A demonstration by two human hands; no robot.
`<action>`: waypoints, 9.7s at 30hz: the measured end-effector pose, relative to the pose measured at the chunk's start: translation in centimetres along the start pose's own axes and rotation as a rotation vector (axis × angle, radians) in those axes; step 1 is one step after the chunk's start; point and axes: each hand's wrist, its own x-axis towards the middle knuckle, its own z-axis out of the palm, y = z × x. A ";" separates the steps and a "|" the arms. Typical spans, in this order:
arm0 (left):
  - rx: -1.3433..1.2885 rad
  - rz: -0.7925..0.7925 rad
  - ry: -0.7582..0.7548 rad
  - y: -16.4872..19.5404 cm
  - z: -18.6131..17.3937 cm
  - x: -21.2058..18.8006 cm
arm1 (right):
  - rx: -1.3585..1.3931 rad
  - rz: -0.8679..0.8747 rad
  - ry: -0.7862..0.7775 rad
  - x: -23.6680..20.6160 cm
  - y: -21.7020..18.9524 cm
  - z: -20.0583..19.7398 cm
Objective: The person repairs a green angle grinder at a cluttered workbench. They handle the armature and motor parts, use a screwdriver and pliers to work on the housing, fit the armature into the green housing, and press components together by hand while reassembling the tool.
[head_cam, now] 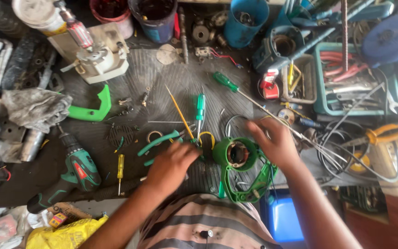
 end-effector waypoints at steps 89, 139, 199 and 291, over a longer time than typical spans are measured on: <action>-1.129 0.101 0.085 2.1 3.3 22.6 | 1.065 -0.463 -0.088 10.4 10.2 0.5; -1.110 0.125 0.109 2.6 5.0 23.3 | 1.005 -0.727 0.008 12.1 11.6 0.9; -1.054 0.184 0.329 3.9 7.5 23.8 | 0.998 -0.520 0.165 9.8 11.4 2.2; -1.004 0.122 0.456 4.8 8.0 23.3 | 0.882 -0.585 0.057 10.6 10.7 0.8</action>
